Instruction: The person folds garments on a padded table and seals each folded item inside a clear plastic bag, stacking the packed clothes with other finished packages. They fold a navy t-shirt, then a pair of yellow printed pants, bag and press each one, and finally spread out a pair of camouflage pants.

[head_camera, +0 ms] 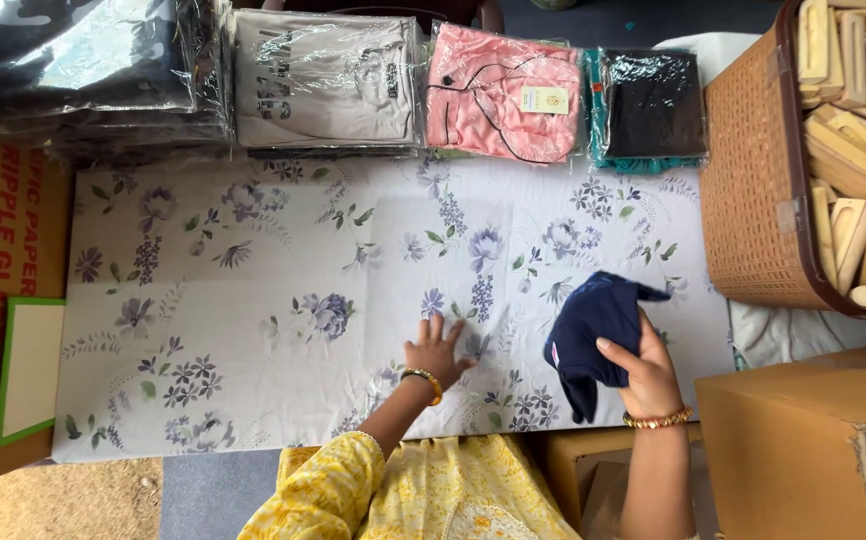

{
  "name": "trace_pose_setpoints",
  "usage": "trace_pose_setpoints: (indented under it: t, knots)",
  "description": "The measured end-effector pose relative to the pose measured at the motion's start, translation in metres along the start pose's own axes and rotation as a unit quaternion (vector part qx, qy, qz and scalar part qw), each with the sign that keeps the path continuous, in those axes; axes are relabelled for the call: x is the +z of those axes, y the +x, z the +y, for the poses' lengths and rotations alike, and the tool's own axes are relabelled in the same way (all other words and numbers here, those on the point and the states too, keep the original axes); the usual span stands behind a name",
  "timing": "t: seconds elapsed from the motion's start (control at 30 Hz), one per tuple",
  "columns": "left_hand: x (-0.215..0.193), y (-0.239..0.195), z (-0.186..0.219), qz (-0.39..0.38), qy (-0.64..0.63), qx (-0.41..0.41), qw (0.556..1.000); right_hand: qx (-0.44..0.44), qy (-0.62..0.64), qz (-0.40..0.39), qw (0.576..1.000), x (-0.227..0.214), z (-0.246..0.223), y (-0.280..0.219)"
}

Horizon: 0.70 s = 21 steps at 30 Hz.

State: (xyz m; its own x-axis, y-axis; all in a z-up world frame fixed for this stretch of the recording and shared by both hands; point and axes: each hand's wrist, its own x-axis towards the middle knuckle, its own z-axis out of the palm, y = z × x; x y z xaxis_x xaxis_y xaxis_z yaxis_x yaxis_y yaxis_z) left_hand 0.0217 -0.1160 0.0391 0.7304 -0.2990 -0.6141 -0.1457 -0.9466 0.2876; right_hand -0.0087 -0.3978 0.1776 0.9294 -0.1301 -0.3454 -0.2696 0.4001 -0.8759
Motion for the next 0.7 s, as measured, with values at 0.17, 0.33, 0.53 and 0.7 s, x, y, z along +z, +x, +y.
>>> trace_pose_setpoints:
  t: [0.17, 0.33, 0.53, 0.7]
  knots:
    - [0.058, 0.056, -0.01, 0.033, -0.172, 0.078, 0.981, -0.036, 0.001, -0.043, 0.998, 0.046, -0.036, 0.016]
    - [0.182, 0.148, -0.073, 0.023, -0.864, 0.16, 0.477, -0.019, 0.012, -0.056, 0.998, 0.051, 0.011, 0.042]
    - [0.059, 0.06, -0.114, -0.029, -0.967, 0.041, 0.25, 0.051, -0.155, -0.083, 0.983, -0.032, 0.266, 0.125]
    - [0.089, 0.06, -0.135, 0.117, -0.783, -0.1, 0.602, 0.133, -0.103, -0.036, 0.985, -0.014, 0.274, 0.124]
